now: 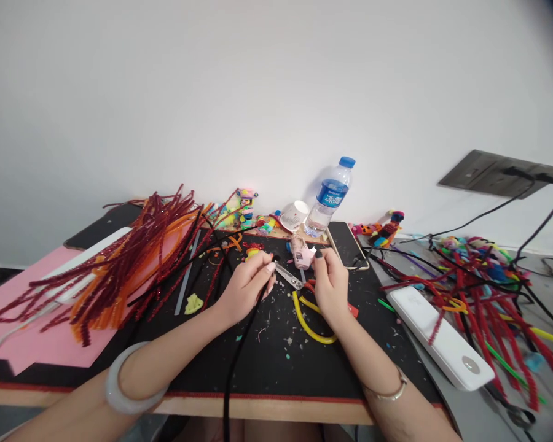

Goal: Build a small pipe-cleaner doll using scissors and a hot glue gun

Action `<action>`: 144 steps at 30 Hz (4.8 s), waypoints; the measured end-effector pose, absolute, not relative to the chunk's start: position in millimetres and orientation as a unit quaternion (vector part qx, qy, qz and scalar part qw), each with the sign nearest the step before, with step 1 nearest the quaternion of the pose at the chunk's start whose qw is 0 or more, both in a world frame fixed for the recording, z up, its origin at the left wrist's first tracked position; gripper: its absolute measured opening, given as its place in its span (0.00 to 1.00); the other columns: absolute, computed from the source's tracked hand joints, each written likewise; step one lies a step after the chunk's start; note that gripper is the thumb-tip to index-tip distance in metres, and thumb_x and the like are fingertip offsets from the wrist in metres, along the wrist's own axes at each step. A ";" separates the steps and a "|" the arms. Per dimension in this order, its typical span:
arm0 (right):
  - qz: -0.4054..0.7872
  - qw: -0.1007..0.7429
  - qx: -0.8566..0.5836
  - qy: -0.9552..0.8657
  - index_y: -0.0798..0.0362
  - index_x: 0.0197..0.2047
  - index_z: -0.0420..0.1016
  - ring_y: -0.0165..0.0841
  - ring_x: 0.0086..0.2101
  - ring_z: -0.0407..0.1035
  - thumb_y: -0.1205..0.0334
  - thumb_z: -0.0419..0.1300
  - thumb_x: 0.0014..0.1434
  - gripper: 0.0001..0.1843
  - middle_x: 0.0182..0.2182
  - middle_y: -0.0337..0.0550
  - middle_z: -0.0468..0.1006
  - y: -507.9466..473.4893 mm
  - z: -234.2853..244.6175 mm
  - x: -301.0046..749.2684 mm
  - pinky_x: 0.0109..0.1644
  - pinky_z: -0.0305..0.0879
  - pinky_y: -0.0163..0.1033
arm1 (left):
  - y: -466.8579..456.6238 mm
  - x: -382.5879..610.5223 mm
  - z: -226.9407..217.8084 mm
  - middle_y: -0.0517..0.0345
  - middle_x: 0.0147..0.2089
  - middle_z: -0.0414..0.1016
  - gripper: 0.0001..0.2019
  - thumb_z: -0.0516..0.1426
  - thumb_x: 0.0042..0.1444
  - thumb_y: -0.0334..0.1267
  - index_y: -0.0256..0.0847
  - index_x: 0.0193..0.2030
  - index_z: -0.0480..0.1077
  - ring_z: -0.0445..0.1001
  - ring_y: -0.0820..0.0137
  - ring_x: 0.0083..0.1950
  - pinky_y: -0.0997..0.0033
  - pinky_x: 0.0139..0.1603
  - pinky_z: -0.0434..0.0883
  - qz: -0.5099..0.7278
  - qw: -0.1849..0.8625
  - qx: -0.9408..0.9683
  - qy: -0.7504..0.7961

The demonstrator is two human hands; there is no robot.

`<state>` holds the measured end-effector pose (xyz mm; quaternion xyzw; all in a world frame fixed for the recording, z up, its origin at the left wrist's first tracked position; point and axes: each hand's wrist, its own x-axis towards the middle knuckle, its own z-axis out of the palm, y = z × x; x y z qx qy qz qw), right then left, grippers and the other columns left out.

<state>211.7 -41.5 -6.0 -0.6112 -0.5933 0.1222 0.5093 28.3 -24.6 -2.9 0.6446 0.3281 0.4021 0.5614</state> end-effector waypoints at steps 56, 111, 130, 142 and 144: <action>0.282 0.482 -0.516 -0.649 0.52 0.37 0.66 0.29 0.24 0.59 0.60 0.53 0.56 0.07 0.23 0.34 0.64 -37.3 0.9 220.8 0.31 0.58 0.34 | -16.0 33.5 -11.2 0.63 0.27 0.70 0.13 0.58 0.53 0.45 0.36 0.35 0.63 0.58 0.83 0.18 0.80 0.20 0.59 0.379 0.640 0.604 0.284; 0.329 0.517 -0.571 -0.546 0.49 0.15 0.51 0.28 0.16 0.48 0.67 0.38 0.59 0.21 0.11 0.34 0.53 -38.6 -16.2 196.1 0.22 0.46 0.37 | -31.1 36.2 -4.4 0.71 0.10 0.59 0.16 0.56 0.54 0.48 0.38 0.24 0.60 0.53 0.83 0.10 0.82 0.13 0.48 0.328 0.622 0.634 0.322; 0.320 0.507 -0.562 -0.570 0.50 0.15 0.52 0.29 0.18 0.49 0.66 0.40 0.59 0.21 0.13 0.35 0.55 -37.1 -20.8 196.5 0.23 0.44 0.37 | -32.8 36.3 -4.3 0.71 0.11 0.59 0.17 0.57 0.54 0.48 0.38 0.24 0.59 0.53 0.83 0.11 0.81 0.14 0.48 0.330 0.625 0.632 0.319; 0.367 0.527 -0.566 -0.517 0.49 0.15 0.52 0.28 0.15 0.46 0.65 0.39 0.59 0.21 0.10 0.34 0.53 -39.2 -14.7 194.2 0.20 0.43 0.36 | -30.7 36.7 -4.2 0.71 0.11 0.59 0.17 0.56 0.54 0.49 0.38 0.24 0.59 0.53 0.83 0.10 0.82 0.14 0.47 0.327 0.618 0.638 0.322; 0.378 0.528 -0.566 -0.508 0.49 0.15 0.51 0.27 0.15 0.45 0.65 0.39 0.59 0.20 0.10 0.33 0.52 -39.2 -12.7 193.7 0.20 0.43 0.36 | -30.2 36.3 -5.7 0.71 0.11 0.59 0.17 0.56 0.54 0.48 0.38 0.25 0.59 0.53 0.83 0.11 0.82 0.14 0.47 0.327 0.617 0.640 0.319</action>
